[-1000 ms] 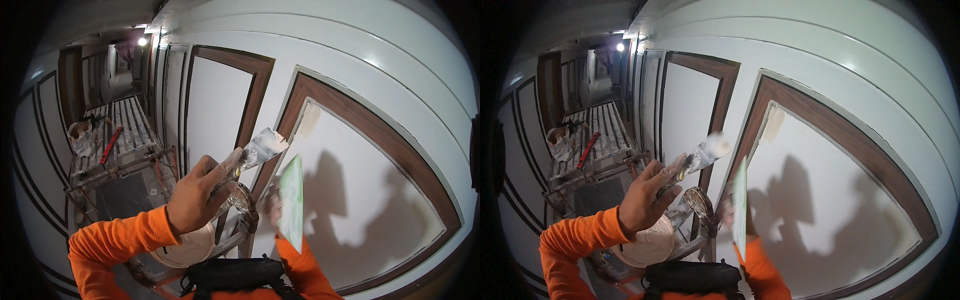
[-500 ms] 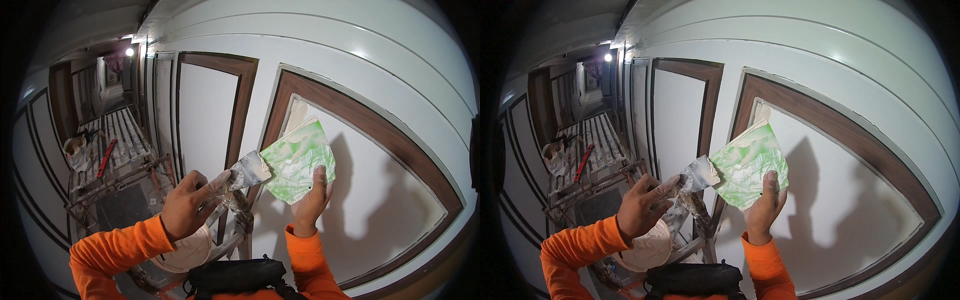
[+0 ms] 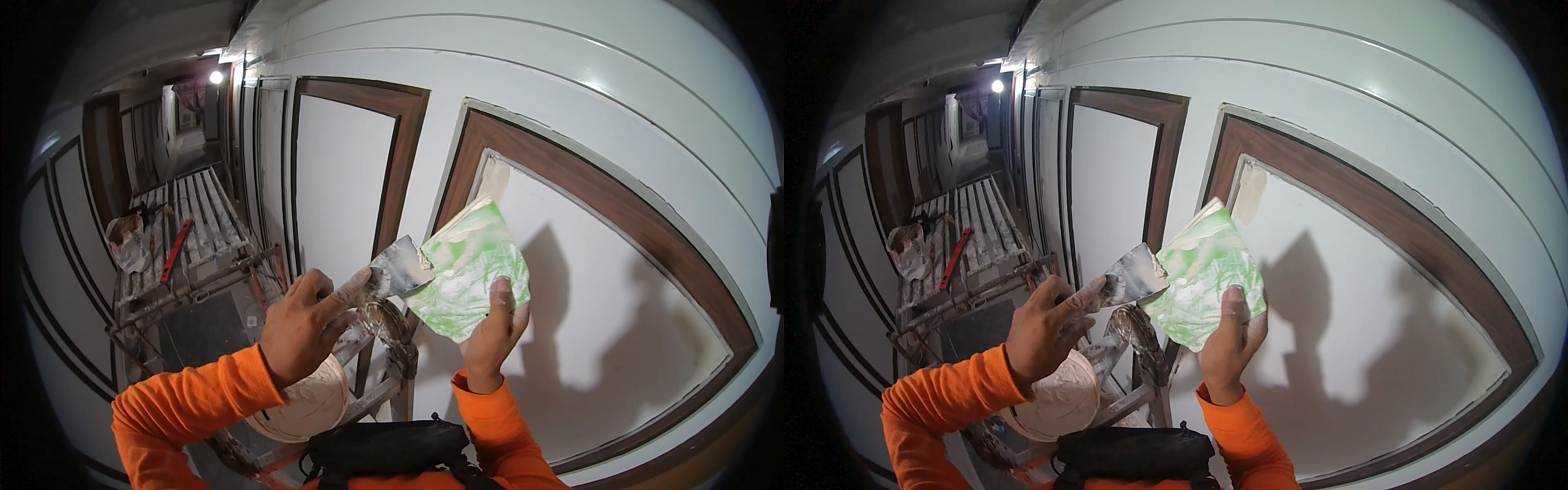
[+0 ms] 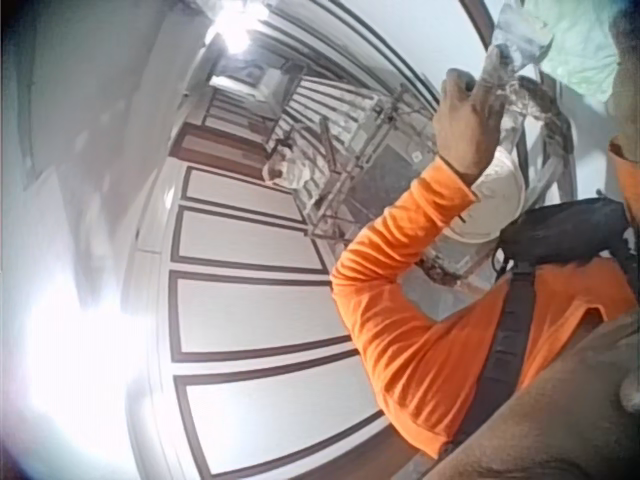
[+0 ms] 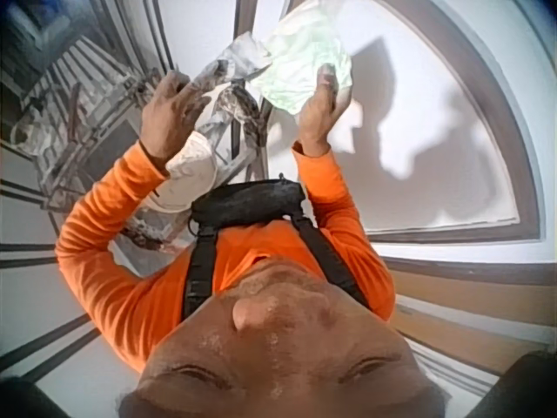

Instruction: The person scoops plaster from a bucket using a putty knife and applies it to the top corner of a door frame using a piece of cardboard while standing on a ladder.

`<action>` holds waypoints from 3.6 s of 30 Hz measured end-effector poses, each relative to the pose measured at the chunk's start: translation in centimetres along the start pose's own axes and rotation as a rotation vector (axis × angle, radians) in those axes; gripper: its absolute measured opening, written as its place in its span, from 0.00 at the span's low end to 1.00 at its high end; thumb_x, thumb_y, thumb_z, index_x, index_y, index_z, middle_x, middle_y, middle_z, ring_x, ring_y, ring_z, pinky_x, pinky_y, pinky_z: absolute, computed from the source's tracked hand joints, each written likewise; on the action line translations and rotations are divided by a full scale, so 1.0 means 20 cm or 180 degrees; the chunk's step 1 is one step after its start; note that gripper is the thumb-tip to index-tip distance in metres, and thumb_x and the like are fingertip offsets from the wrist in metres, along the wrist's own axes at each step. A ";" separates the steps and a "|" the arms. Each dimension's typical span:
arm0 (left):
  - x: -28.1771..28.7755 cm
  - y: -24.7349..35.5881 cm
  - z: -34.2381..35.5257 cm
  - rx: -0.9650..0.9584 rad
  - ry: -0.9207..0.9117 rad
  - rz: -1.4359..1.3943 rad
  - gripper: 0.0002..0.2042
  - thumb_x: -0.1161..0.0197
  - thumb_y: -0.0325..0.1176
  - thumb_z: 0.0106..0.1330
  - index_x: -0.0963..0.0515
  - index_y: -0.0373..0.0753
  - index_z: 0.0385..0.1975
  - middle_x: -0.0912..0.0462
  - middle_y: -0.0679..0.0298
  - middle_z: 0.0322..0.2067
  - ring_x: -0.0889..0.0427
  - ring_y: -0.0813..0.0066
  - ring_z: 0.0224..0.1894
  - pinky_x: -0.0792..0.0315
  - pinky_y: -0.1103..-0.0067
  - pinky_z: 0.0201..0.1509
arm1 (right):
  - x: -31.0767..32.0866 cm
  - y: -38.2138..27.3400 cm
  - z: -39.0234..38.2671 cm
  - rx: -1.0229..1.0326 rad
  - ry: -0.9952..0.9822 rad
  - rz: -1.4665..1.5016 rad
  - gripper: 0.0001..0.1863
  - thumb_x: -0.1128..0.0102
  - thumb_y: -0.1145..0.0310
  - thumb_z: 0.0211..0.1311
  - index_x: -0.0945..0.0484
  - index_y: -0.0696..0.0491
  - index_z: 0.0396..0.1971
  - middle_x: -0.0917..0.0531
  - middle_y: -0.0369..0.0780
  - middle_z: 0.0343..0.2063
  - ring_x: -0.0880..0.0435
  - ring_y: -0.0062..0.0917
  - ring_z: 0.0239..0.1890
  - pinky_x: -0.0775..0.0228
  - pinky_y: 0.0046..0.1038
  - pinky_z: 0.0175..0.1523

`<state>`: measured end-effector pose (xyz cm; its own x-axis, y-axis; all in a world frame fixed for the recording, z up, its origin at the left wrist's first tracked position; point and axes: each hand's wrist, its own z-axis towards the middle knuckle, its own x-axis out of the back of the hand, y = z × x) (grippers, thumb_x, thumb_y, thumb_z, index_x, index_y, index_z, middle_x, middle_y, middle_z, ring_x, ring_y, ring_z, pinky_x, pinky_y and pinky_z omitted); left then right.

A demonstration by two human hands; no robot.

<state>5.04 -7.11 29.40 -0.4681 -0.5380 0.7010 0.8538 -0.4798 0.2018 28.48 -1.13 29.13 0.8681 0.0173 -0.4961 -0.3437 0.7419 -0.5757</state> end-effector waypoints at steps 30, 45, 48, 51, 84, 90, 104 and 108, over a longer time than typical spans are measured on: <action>0.02 0.00 0.06 0.0544 0.0321 -0.1323 0.18 0.36 0.30 0.66 0.31 0.30 0.52 0.22 0.48 0.40 0.20 0.58 0.41 0.27 0.71 0.49 | 0.05 0.05 -0.11 -0.1788 -0.0559 0.1011 0.23 0.47 0.69 0.69 0.32 0.62 0.61 0.21 0.46 0.55 0.19 0.34 0.54 0.27 0.38 0.61; -0.01 0.02 0.06 0.0038 0.0463 -0.1295 0.19 0.33 0.25 0.62 0.31 0.32 0.51 0.22 0.50 0.39 0.19 0.60 0.40 0.26 0.72 0.46 | 0.01 0.05 -0.12 -0.1734 -0.0694 0.1149 0.23 0.49 0.70 0.69 0.32 0.62 0.62 0.22 0.46 0.55 0.19 0.35 0.55 0.27 0.39 0.61; 0.02 0.02 0.05 0.0186 0.0360 -0.1195 0.20 0.32 0.28 0.63 0.32 0.31 0.51 0.23 0.49 0.39 0.20 0.56 0.39 0.26 0.70 0.44 | 0.01 -0.01 -0.11 -0.1866 -0.0731 0.1297 0.24 0.49 0.70 0.69 0.33 0.61 0.63 0.22 0.46 0.55 0.20 0.35 0.55 0.27 0.39 0.61; 0.02 0.02 0.05 0.0275 0.0238 -0.1292 0.20 0.33 0.30 0.64 0.33 0.30 0.51 0.24 0.45 0.40 0.21 0.47 0.40 0.27 0.65 0.43 | -0.04 -0.03 -0.13 -0.1995 -0.0718 0.1501 0.24 0.48 0.69 0.69 0.34 0.60 0.63 0.22 0.45 0.55 0.20 0.35 0.55 0.27 0.39 0.61; -0.06 -0.42 0.05 0.0455 0.0143 -0.0535 0.18 0.39 0.37 0.69 0.27 0.32 0.52 0.21 0.55 0.40 0.22 0.68 0.38 0.27 0.72 0.42 | 1.09 -0.51 0.08 -0.0029 0.2221 -0.0421 0.26 0.44 0.71 0.63 0.33 0.66 0.60 0.21 0.47 0.51 0.18 0.36 0.49 0.23 0.37 0.54; -0.10 -0.26 0.05 0.0578 -0.0692 -0.1376 0.17 0.39 0.41 0.71 0.27 0.34 0.49 0.23 0.61 0.34 0.27 0.72 0.33 0.29 0.73 0.38 | 1.45 -1.21 0.00 0.1757 0.3096 -0.3818 0.13 0.51 0.76 0.71 0.25 0.63 0.52 0.17 0.41 0.40 0.21 0.22 0.41 0.29 0.26 0.50; -0.11 -0.29 0.02 0.0757 -0.0921 -0.1469 0.13 0.41 0.35 0.70 0.29 0.35 0.48 0.27 0.62 0.29 0.28 0.73 0.27 0.33 0.75 0.31 | 1.72 -1.24 0.35 0.2992 0.2793 -0.6276 0.24 0.49 0.84 0.60 0.33 0.65 0.59 0.26 0.55 0.53 0.26 0.50 0.55 0.33 0.44 0.62; -0.10 -0.30 0.02 0.0526 -0.0749 -0.1537 0.16 0.39 0.37 0.69 0.29 0.34 0.50 0.25 0.62 0.30 0.27 0.70 0.27 0.33 0.73 0.31 | 1.72 -1.20 0.44 0.3081 0.2854 -0.6400 0.28 0.48 0.85 0.55 0.34 0.64 0.60 0.27 0.54 0.54 0.27 0.50 0.56 0.35 0.45 0.62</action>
<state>1.05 -2.86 27.10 -0.7674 -0.1059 0.6324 0.5884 -0.5081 0.6289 69.76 -12.40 31.51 -0.5943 -0.7914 -0.1429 0.7884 -0.5381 -0.2981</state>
